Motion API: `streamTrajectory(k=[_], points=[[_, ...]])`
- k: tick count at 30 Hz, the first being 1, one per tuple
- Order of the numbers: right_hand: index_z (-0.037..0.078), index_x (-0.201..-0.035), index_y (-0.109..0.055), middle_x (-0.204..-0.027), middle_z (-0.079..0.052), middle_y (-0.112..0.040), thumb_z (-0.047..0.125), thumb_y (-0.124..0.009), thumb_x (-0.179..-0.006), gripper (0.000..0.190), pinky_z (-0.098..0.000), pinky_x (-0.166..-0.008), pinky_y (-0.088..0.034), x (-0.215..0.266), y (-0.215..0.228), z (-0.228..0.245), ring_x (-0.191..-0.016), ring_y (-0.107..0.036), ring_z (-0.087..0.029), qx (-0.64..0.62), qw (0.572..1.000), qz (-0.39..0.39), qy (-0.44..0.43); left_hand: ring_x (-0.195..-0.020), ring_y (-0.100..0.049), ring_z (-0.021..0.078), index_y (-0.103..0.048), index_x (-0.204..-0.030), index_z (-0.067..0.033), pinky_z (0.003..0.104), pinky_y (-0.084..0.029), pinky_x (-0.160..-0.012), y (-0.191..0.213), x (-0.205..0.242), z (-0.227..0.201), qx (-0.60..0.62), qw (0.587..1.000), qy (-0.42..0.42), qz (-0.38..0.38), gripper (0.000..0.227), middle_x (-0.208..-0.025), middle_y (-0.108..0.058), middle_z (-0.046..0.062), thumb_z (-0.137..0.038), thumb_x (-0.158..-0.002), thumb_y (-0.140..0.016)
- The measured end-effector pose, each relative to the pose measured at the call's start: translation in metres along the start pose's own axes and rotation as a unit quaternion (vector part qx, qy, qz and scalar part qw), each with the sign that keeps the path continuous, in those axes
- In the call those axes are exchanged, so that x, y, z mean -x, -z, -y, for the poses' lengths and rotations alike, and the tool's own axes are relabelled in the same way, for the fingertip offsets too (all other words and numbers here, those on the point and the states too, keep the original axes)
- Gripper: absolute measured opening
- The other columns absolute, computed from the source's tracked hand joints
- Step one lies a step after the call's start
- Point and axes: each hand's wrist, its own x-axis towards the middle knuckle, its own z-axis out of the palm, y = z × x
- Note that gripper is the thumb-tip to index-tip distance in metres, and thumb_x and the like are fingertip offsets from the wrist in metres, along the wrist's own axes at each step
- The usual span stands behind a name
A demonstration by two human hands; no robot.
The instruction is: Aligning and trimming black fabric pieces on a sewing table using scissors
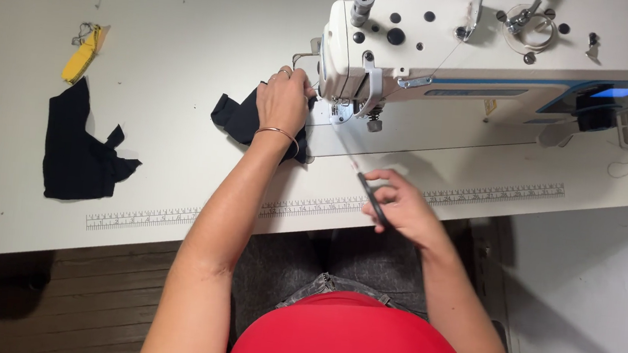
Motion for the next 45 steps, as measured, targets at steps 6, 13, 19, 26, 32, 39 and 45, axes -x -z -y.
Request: streamTrajectory(k=[6, 13, 19, 26, 32, 39, 45], points=[[0.014, -0.14, -0.046, -0.075, -0.026, -0.066, 0.035, -0.07, -0.093, 0.057, -0.0243, -0.027, -0.05, -0.002, -0.037, -0.006, -0.043, -0.068, -0.029, -0.272, 0.96, 0.061, -0.016, -0.104, -0.065, 0.0377, -0.053, -0.099, -0.0154, 0.052, -0.051, -0.089, 0.03, 0.008, 0.007, 0.096, 0.995, 0.036, -0.003, 0.02, -0.101, -0.057, 0.009, -0.035, -0.103, -0.057], [0.016, -0.135, -0.05, -0.078, -0.025, -0.068, 0.03, -0.061, -0.099, 0.04, -0.0263, -0.028, -0.051, -0.043, -0.066, 0.011, -0.049, -0.071, -0.029, -0.339, 0.936, 0.099, 0.003, -0.1, -0.068, 0.0427, -0.049, -0.099, -0.0175, 0.054, -0.051, -0.087, 0.054, 0.032, -0.005, 0.203, 0.971, 0.12, 0.027, 0.016, -0.09, -0.065, 0.013, -0.032, -0.106, -0.049], [0.009, -0.138, -0.051, -0.069, -0.021, -0.064, 0.013, -0.07, -0.093, 0.049, -0.0244, -0.024, -0.042, -0.034, -0.042, 0.009, -0.038, -0.063, -0.024, -0.231, 0.972, 0.035, 0.005, -0.094, -0.073, 0.0317, -0.058, -0.098, -0.021, 0.043, -0.053, -0.086, 0.055, 0.038, 0.006, 0.289, 0.944, 0.155, 0.026, 0.01, -0.086, -0.072, 0.003, -0.029, -0.1, -0.063], [0.004, -0.11, -0.059, -0.07, -0.017, -0.065, 0.001, -0.081, -0.078, 0.039, -0.0272, -0.032, -0.048, 0.013, 0.04, 0.007, -0.037, -0.063, -0.023, 0.036, 0.999, -0.027, -0.017, -0.084, -0.073, 0.018, -0.068, -0.113, -0.0152, 0.036, -0.055, -0.082, 0.037, 0.04, 0.026, 0.386, 0.911, 0.143, 0.025, 0.022, -0.088, -0.076, 0.001, -0.014, -0.092, -0.074], [0.004, -0.122, -0.059, -0.064, -0.016, -0.063, 0.001, -0.079, -0.078, 0.048, -0.0241, -0.03, -0.045, 0.006, 0.025, 0.018, -0.034, -0.062, -0.022, 0.008, 1.0, 0.018, -0.002, -0.108, -0.07, 0.0353, -0.06, -0.126, -0.0185, 0.052, -0.05, -0.099, 0.068, 0.053, -0.005, 0.118, 0.983, 0.107, 0.096, 0.034, -0.11, -0.07, 0.009, -0.038, -0.098, -0.066], [0.007, -0.129, -0.05, -0.063, -0.022, -0.062, 0.017, -0.075, -0.083, 0.053, -0.0236, -0.025, -0.04, -0.011, -0.007, 0.009, -0.033, -0.063, -0.026, -0.114, 0.992, 0.05, -0.008, -0.098, -0.069, 0.0367, -0.06, -0.094, -0.0176, 0.05, -0.049, -0.091, 0.061, 0.06, 0.002, 0.121, 0.985, 0.095, 0.073, 0.018, -0.094, -0.063, 0.006, -0.034, -0.1, -0.063], [0.01, -0.131, -0.049, -0.064, -0.02, -0.063, 0.021, -0.073, -0.087, 0.052, -0.0231, -0.025, -0.041, -0.033, -0.028, 0.018, -0.035, -0.063, -0.025, -0.134, 0.989, 0.065, -0.017, -0.091, -0.069, 0.0419, -0.053, -0.096, -0.0138, 0.051, -0.052, -0.082, 0.071, 0.07, 0.007, 0.247, 0.961, 0.121, 0.034, 0.016, -0.086, -0.06, 0.01, -0.026, -0.104, -0.057]])
